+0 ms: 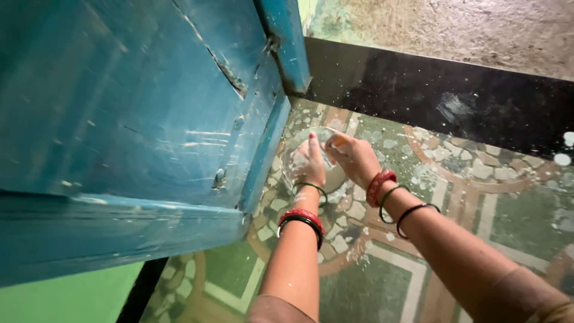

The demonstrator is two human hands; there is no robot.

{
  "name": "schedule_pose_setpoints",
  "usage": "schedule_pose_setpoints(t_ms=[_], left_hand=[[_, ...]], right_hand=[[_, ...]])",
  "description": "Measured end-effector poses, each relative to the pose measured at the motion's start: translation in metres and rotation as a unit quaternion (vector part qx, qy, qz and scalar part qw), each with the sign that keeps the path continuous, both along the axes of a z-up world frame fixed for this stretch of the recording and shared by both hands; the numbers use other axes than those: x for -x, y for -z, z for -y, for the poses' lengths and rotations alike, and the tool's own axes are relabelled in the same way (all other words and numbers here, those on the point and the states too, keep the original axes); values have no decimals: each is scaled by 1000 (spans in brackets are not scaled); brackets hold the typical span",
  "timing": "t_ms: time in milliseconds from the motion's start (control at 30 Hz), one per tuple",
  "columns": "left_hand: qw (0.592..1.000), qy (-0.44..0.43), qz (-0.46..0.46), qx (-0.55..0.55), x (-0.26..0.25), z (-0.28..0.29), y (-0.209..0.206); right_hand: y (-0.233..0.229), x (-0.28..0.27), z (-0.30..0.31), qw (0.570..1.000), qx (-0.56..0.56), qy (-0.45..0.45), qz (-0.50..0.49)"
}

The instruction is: The person uses a brush to apply white paint to a blue wooden door, dipping the brush into a bucket of paint on the floor and covering the door surface and frame.

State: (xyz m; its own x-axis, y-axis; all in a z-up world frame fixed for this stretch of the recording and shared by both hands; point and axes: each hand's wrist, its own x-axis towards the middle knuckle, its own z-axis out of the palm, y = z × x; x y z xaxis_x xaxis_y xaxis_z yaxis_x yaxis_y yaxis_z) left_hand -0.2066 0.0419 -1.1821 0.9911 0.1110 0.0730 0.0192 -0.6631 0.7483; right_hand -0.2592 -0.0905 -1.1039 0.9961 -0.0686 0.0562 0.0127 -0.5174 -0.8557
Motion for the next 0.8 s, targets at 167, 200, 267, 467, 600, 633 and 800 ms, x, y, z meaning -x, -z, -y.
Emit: schedule_pose_setpoints(t_ms=[167,200,267,467,600,633,800], left_hand=[[998,-35,9,-56,-43,-20,74],[997,-31,33,-58,-53,-23,83],[996,-69,-21,-60,-69,-21,91],[992,-13,-99,-78,-80,-20,83],[956,195,-91,-197,-76,-27,94],[944,222,-107,-221,-73,-24,97],[941,231,-129,-210,-74,-26,84]], right_hand=[[43,-24,0,990,95,-101,39],[56,-24,0,986,100,-123,55],[76,-40,0,964,157,-195,89],[96,-23,0,907,289,-307,8],[99,-10,-7,909,264,-323,-5],[104,-9,-7,905,283,-317,-26],[119,-54,3,903,364,-227,41]])
